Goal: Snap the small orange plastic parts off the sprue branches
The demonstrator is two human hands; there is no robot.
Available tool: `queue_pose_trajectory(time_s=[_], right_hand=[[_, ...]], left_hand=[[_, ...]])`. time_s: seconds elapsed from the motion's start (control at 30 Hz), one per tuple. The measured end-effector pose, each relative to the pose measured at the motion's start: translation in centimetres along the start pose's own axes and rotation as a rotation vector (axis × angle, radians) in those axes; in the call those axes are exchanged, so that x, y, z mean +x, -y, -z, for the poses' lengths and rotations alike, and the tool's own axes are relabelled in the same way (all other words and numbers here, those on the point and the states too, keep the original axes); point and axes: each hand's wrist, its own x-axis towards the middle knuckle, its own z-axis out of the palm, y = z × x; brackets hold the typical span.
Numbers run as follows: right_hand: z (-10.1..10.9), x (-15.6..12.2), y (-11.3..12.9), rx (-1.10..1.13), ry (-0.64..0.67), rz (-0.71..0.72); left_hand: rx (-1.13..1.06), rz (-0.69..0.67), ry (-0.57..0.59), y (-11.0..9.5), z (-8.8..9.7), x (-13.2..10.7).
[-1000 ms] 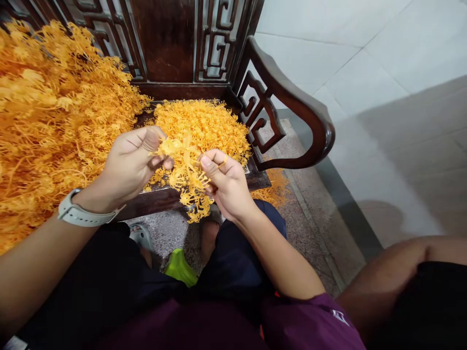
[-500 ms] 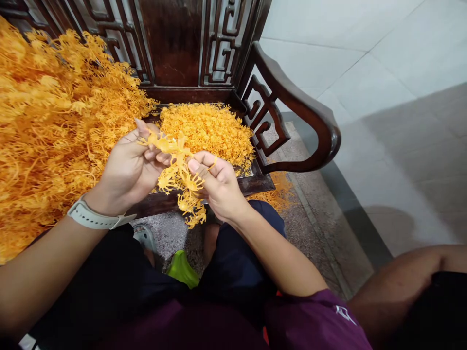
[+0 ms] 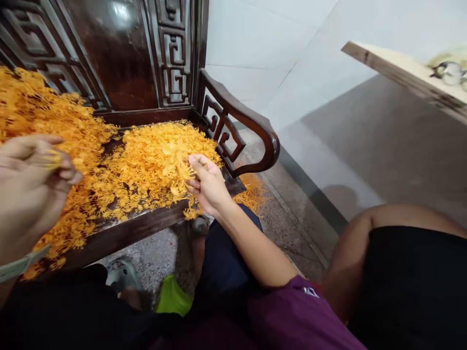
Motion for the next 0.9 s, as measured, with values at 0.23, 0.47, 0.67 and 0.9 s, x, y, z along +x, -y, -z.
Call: queue_pose_trajectory(time_s=[0.23, 0.47, 0.67, 0.9], right_hand=[[-1.0, -1.4, -0.2, 0.048, -0.019, -0.119], [-1.0, -1.5, -0.1, 0.045, 0.011, -0.11], [-0.4, -1.8, 0.2, 0.043, 0.035, -0.076], [-0.3, -2.0, 0.5, 0.031, 0.029, -0.102]], left_hand=[[0.161, 0.098, 0.015, 5.5, -2.9, -0.3], [0.031, 0.379, -0.054, 8.1, -3.6, 1.1], [0.256, 0.268, -0.005, 9.6, -2.3, 2.0], [0.222, 0.313, 0.035, 9.7, -1.8, 2.5]])
